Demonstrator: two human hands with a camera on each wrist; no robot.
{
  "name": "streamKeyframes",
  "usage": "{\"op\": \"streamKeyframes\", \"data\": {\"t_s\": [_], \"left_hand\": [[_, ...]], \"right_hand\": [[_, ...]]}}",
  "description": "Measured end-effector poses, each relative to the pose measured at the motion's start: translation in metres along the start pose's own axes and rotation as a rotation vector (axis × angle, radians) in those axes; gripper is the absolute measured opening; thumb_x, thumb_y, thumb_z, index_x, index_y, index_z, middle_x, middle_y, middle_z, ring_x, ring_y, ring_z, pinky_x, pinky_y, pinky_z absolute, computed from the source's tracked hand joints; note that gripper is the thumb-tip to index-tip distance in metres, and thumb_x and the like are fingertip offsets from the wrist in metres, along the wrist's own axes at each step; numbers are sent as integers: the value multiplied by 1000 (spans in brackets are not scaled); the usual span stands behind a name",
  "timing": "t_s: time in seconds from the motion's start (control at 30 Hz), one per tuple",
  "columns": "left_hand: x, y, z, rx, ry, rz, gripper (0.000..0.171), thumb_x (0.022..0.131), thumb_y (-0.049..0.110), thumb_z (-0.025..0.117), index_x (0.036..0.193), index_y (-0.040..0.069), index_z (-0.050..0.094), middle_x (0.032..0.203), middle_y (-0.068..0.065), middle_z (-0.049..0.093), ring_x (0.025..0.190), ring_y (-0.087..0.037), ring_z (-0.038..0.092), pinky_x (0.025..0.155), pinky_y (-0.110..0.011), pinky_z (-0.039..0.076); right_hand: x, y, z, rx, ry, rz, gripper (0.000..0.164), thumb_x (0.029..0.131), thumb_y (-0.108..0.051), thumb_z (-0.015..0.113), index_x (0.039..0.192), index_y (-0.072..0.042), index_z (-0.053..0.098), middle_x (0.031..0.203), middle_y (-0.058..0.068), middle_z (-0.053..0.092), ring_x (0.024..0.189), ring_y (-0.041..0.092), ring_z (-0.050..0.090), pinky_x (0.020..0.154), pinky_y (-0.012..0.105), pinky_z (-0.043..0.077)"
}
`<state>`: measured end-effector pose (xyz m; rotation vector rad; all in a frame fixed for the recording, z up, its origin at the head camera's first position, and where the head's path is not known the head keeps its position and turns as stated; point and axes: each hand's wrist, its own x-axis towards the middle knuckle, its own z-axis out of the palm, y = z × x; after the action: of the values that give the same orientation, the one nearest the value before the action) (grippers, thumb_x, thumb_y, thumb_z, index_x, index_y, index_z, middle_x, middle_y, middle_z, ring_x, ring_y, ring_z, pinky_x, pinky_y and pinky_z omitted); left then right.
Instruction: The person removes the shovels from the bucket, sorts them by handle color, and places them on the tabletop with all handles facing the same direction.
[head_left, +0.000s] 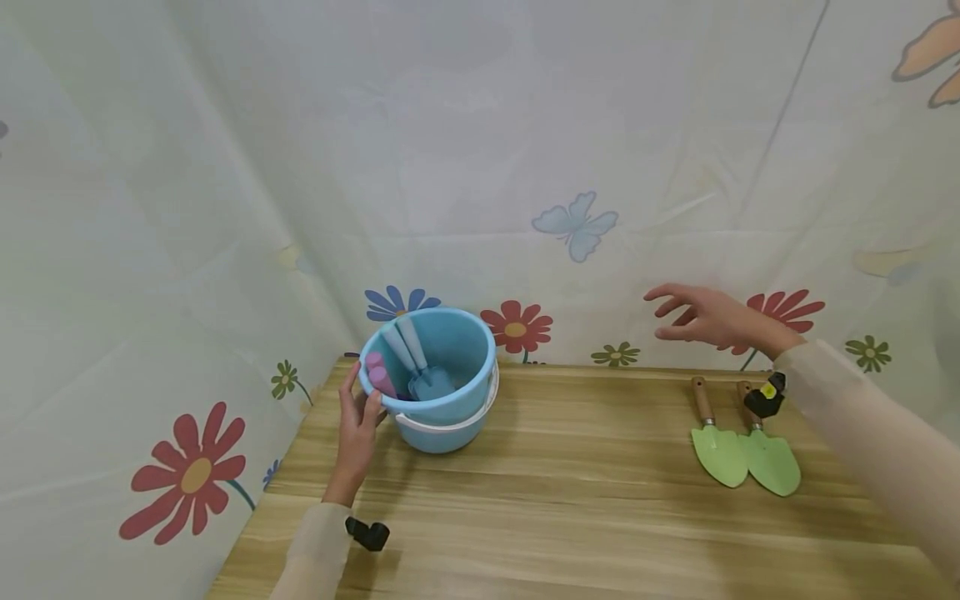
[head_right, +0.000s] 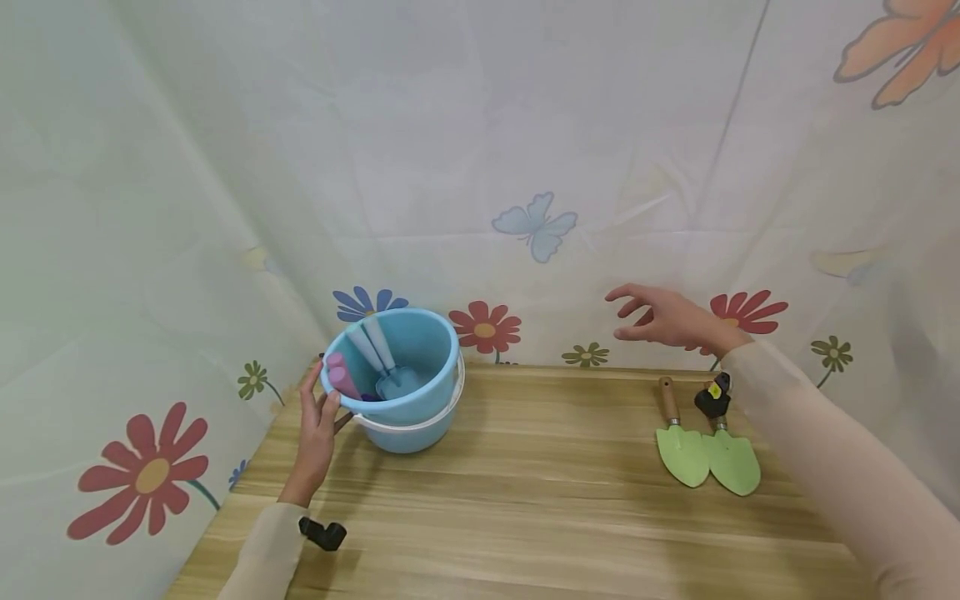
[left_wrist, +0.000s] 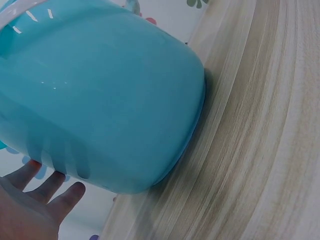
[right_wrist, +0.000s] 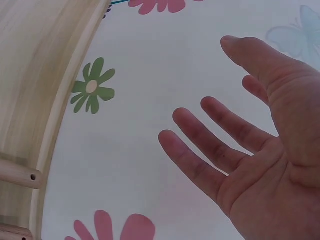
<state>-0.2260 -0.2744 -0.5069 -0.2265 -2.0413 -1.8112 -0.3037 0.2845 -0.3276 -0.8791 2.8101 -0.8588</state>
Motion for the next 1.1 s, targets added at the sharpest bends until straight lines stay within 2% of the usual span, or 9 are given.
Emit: {"op": "streamKeyframes", "data": {"t_s": [0.37, 0.5, 0.73, 1.1], "left_hand": [[0, 1, 0, 2, 2, -10, 60, 111, 28, 46, 163, 33, 18, 164, -4, 28, 147, -34, 36, 104, -65, 43], [0, 1, 0, -2, -2, -11, 60, 111, 28, 45, 163, 33, 17, 165, -6, 28, 147, -35, 35, 103, -67, 43], [0, 1, -1, -4, 1, -15, 59, 111, 29, 46, 162, 35, 19, 165, -6, 27, 147, -34, 34, 102, -68, 44], [0, 3, 0, -14, -4, -2, 59, 111, 26, 44, 164, 30, 17, 164, -10, 27, 147, -37, 34, 102, -68, 42]], "right_hand": [[9, -18, -6, -12, -37, 23, 61, 96, -25, 76, 148, -11, 48, 135, 26, 61, 111, 42, 67, 84, 51, 60], [14, -24, -6, -7, -48, 5, 61, 96, -27, 76, 148, -13, 48, 134, 24, 62, 111, 40, 67, 85, 51, 60], [29, -35, -6, -20, -70, -24, 61, 96, -32, 75, 148, -15, 48, 133, 20, 64, 109, 35, 69, 87, 51, 59], [50, -55, -2, -36, -104, -40, 60, 96, -28, 75, 149, -15, 48, 133, 20, 64, 109, 35, 69, 91, 53, 58]]}}
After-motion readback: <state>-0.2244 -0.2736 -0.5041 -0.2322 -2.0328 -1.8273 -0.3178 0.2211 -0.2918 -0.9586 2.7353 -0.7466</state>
